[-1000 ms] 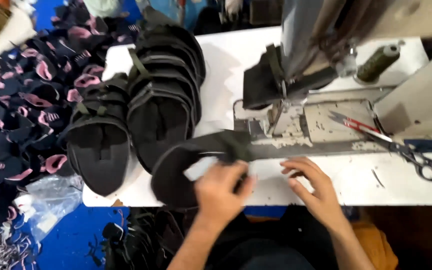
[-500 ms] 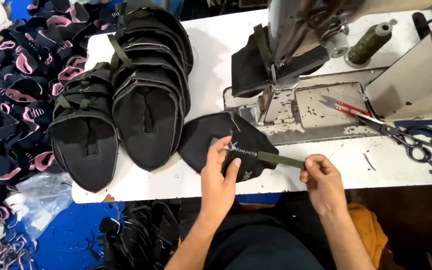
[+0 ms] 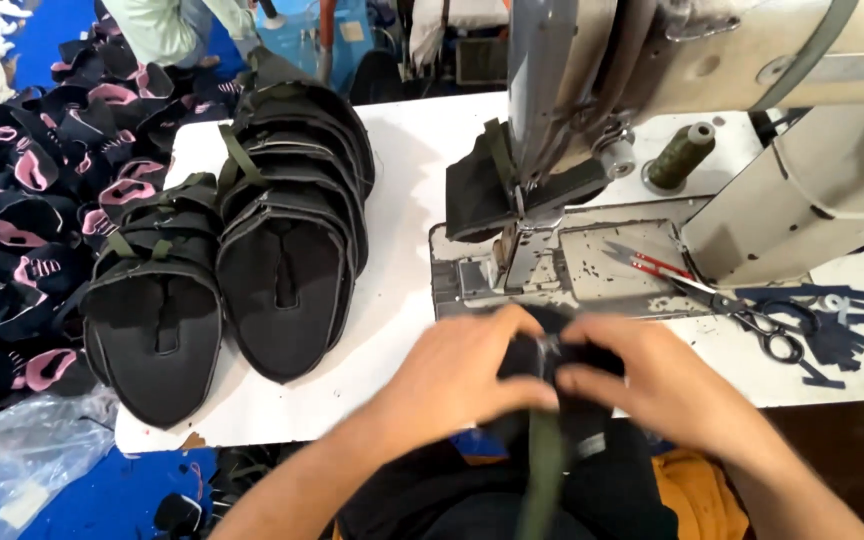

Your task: Sewing together various fabric and strap components of a shoe upper using an industrial sewing machine.

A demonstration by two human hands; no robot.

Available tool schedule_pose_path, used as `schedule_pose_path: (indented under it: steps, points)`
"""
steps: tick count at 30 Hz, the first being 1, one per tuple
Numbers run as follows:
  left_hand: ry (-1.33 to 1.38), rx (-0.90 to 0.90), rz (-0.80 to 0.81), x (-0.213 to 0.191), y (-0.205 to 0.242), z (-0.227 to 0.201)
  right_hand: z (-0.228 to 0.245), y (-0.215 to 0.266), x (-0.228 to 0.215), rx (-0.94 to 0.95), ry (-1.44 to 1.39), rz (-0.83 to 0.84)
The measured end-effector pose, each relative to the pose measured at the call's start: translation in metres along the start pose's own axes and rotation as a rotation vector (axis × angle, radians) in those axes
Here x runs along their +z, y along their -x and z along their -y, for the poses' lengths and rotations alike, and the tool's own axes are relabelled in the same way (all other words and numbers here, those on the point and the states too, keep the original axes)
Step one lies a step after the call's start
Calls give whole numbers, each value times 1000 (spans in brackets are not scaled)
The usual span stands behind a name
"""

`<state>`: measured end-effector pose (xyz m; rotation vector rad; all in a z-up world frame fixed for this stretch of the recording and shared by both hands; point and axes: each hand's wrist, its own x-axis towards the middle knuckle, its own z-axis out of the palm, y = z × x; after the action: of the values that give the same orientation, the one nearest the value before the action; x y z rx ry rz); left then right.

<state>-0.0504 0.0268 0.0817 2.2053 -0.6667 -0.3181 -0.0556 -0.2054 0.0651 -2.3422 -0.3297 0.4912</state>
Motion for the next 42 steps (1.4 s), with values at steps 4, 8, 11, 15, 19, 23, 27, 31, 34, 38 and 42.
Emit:
schedule_pose_path:
  steps: [4,8,11,15,19,23,27,31,34,38,42]
  points:
    - [-445,144,-394,15,-33,37,-6,-47,8,-180,130,-393]
    - [-356,177,-542,4,-48,31,-23,-77,-1,-118,-33,-497]
    - [-158,113,-579,6,-63,44,-42,-99,-2,-244,-176,-534]
    - [-81,47,-603,8,-78,63,-49,-113,-4,-245,-310,-530]
    - [-103,96,-676,9,-87,70,-53,-124,-8,-252,-398,-487]
    - [-113,97,-708,10,-97,77,-63,-144,-10,-151,-383,-492]
    - [-147,172,-785,13,-104,82,-87,-151,-14,-193,-458,-434]
    - [-186,196,-806,12,-106,83,-111,-109,-39,-370,-438,-517]
    - [-199,202,-817,13,-110,87,-157,-66,-36,-152,-397,-668]
    - [-229,213,-797,15,-107,83,-188,-15,13,-18,-189,-828]
    - [-315,202,-799,15,-103,74,-184,8,55,32,-151,-829]
